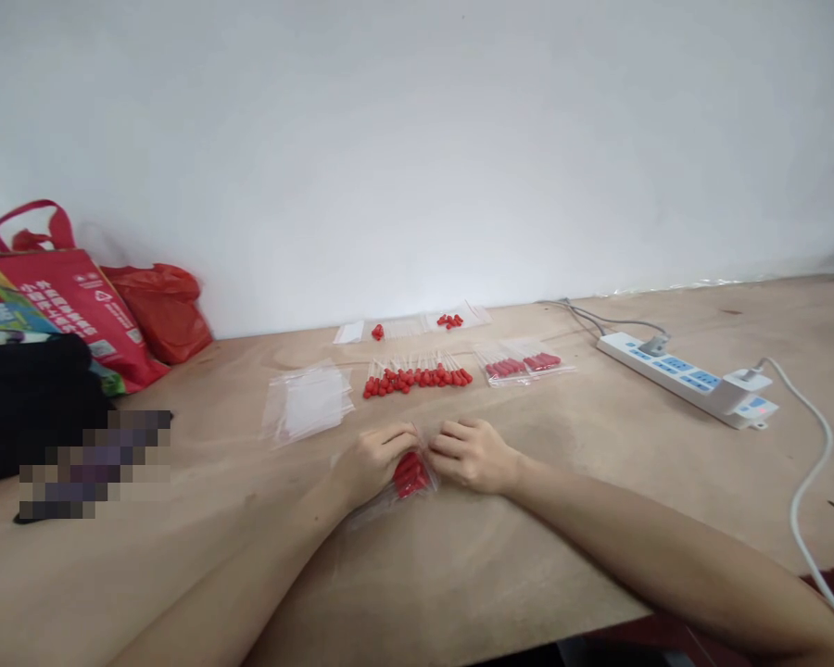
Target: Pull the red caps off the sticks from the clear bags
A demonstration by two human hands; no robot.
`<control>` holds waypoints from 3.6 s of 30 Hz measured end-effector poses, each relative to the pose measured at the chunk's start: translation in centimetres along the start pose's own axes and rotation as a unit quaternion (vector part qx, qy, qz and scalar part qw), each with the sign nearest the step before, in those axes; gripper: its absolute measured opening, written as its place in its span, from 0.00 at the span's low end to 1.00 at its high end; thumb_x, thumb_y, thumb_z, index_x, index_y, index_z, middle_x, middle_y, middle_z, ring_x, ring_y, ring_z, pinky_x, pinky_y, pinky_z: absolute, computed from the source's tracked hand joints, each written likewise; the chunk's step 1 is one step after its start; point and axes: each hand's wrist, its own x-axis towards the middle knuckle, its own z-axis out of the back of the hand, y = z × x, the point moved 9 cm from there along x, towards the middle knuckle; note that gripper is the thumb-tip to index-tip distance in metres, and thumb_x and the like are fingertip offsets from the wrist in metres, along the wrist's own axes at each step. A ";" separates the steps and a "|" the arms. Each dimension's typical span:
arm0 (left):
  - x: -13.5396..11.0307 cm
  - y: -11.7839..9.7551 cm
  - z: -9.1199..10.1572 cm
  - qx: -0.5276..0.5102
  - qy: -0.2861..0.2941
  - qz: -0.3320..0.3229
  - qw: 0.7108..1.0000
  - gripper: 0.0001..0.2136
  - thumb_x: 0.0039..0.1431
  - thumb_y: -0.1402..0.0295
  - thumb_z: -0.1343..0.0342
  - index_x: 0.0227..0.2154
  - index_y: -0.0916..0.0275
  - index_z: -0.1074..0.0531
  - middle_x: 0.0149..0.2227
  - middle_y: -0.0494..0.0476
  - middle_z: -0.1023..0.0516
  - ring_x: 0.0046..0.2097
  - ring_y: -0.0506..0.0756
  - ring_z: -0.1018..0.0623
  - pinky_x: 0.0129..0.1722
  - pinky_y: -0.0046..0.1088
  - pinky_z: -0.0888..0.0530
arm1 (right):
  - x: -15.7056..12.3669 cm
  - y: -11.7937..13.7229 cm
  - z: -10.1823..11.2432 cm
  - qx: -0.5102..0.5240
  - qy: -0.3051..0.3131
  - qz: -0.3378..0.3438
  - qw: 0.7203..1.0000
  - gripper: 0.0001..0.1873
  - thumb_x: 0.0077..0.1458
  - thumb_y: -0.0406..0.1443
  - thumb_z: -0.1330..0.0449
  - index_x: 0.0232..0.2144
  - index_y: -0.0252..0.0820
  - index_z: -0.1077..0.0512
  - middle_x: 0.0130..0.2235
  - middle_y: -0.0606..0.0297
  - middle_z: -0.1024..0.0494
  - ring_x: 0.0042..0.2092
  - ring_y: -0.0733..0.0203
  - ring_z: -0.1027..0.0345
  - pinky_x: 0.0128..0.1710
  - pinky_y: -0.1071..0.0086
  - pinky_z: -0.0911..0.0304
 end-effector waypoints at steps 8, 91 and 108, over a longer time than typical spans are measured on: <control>0.0 -1.9 -0.7 0.117 0.033 -0.156 0.980 0.12 0.61 0.74 0.60 0.27 0.64 0.32 0.30 0.52 0.24 0.33 0.51 0.27 0.33 0.27 0.32 | 0.6 1.1 -0.3 -0.012 0.039 0.065 0.997 0.12 0.57 0.30 0.53 0.23 0.41 0.36 0.25 0.68 0.33 0.30 0.66 0.44 0.24 0.69 0.58; -2.5 3.6 -0.9 -0.135 0.083 0.192 0.968 0.19 0.52 0.63 0.47 0.47 0.60 0.38 0.46 0.58 0.29 0.46 0.56 0.28 0.45 0.35 0.31 | -1.2 -5.7 -1.9 0.383 0.106 -0.285 0.872 0.06 0.48 0.33 0.43 0.30 0.38 0.27 0.29 0.64 0.27 0.29 0.68 0.35 0.29 0.75 0.42; -2.9 4.3 -1.0 -0.120 0.095 0.225 0.962 0.19 0.52 0.60 0.48 0.47 0.59 0.38 0.47 0.58 0.31 0.48 0.57 0.30 0.47 0.35 0.32 | -8.7 -15.3 -2.1 0.560 -0.106 -0.536 0.623 0.17 0.36 0.41 0.34 0.29 0.39 0.31 0.25 0.66 0.25 0.25 0.68 0.33 0.26 0.74 0.39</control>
